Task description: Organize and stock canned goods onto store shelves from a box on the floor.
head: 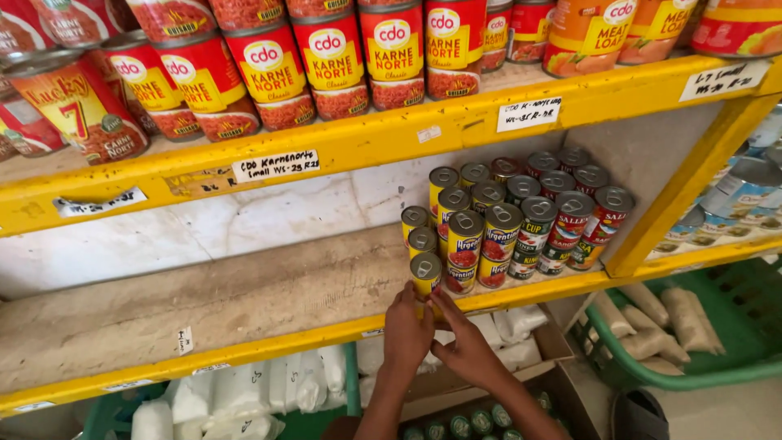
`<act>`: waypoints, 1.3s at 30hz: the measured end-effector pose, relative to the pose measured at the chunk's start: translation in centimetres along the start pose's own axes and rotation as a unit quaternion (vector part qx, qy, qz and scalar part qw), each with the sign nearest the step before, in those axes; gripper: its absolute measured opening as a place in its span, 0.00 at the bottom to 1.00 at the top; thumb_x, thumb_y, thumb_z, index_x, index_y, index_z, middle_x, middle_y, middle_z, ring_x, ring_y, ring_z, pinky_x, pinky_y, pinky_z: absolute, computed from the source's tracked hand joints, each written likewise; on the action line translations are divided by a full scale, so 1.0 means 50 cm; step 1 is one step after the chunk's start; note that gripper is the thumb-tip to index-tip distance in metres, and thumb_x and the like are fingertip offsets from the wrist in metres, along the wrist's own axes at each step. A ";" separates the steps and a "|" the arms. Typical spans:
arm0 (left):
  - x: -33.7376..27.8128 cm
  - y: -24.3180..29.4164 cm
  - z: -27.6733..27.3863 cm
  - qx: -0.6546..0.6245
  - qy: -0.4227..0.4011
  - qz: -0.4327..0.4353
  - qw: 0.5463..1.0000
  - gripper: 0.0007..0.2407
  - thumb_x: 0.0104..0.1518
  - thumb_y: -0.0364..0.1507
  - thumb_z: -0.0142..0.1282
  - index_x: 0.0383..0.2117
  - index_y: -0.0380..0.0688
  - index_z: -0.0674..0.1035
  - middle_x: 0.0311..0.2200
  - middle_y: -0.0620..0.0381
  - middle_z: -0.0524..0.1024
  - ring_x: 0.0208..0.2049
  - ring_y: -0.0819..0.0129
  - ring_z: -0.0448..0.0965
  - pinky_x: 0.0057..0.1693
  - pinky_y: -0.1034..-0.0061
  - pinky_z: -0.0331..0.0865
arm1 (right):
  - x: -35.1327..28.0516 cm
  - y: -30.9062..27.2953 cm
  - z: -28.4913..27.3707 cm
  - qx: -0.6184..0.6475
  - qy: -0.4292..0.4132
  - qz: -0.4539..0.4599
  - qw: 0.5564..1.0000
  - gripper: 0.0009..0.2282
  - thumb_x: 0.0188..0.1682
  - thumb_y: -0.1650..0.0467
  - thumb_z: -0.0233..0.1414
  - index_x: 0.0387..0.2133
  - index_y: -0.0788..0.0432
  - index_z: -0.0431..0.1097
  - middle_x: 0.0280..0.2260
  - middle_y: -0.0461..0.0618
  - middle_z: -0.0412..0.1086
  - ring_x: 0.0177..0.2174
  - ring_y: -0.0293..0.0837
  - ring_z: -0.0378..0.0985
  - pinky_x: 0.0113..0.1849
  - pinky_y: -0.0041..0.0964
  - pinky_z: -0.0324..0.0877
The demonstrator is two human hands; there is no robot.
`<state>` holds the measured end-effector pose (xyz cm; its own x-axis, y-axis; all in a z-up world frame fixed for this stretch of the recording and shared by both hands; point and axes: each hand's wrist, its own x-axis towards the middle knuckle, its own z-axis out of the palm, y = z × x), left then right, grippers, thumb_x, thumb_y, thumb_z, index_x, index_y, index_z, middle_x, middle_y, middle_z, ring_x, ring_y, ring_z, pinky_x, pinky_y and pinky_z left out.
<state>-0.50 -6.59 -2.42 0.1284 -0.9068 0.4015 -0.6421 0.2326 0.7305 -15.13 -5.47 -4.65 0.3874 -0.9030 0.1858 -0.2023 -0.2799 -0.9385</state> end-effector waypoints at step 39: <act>-0.023 -0.036 0.003 -0.076 -0.019 0.068 0.995 0.27 0.49 0.20 0.55 0.59 0.27 0.68 0.54 0.29 0.71 0.53 0.34 0.73 0.59 0.57 0.69 | -0.032 0.008 0.018 -0.029 0.040 -0.054 0.997 0.39 0.39 0.82 0.52 0.68 0.53 0.48 0.72 0.55 0.40 0.56 0.48 0.74 0.36 0.33 0.80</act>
<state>0.37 -6.02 -4.29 0.0166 -0.8755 0.4830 -0.5303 0.4018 0.7466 -15.01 -3.81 -5.58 0.3366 -0.8894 0.3093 -0.2161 -0.3926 -0.8940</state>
